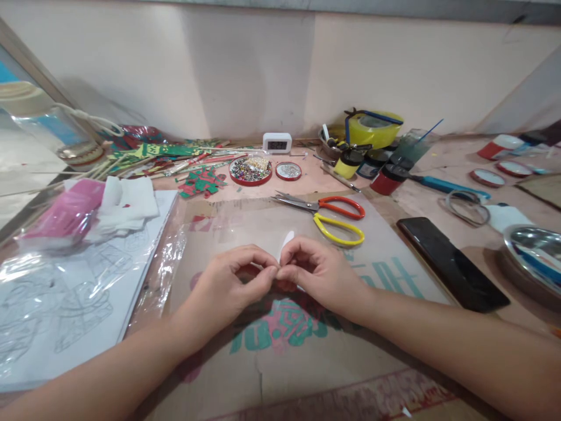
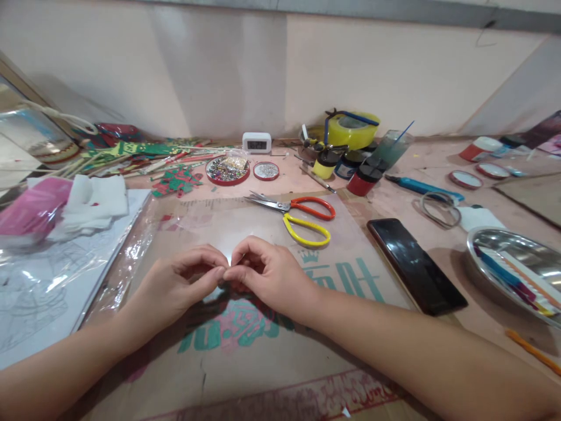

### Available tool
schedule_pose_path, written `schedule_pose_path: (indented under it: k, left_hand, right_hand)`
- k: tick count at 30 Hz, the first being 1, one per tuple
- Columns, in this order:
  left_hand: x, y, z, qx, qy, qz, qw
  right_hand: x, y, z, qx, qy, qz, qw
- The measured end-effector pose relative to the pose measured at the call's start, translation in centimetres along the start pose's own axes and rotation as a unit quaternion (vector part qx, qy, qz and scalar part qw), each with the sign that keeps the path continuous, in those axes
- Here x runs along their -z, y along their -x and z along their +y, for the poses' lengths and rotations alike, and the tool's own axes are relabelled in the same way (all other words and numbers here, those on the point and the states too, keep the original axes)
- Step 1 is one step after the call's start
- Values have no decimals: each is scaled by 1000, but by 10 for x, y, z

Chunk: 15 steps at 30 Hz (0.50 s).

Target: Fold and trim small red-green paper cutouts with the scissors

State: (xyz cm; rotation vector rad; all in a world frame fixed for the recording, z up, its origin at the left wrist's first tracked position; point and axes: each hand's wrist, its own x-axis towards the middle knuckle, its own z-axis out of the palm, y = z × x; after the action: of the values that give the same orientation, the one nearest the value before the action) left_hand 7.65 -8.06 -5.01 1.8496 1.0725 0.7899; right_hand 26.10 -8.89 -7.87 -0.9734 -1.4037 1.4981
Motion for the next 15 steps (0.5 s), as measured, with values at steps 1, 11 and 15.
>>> schedule_pose_path:
  k: [1,11,15]
  left_hand:
    - [1,0,0,1,4,-5,1000]
    - [6,-2,2,44,123,-50,990]
    - [6,-2,1,46,138,-53,988]
  right_hand:
    - [0,0,-1,-1,-6,-3,1000]
    - [4,0,0,5,-14,-15,1000]
    - [4,0,0,4,-9,-12,1000]
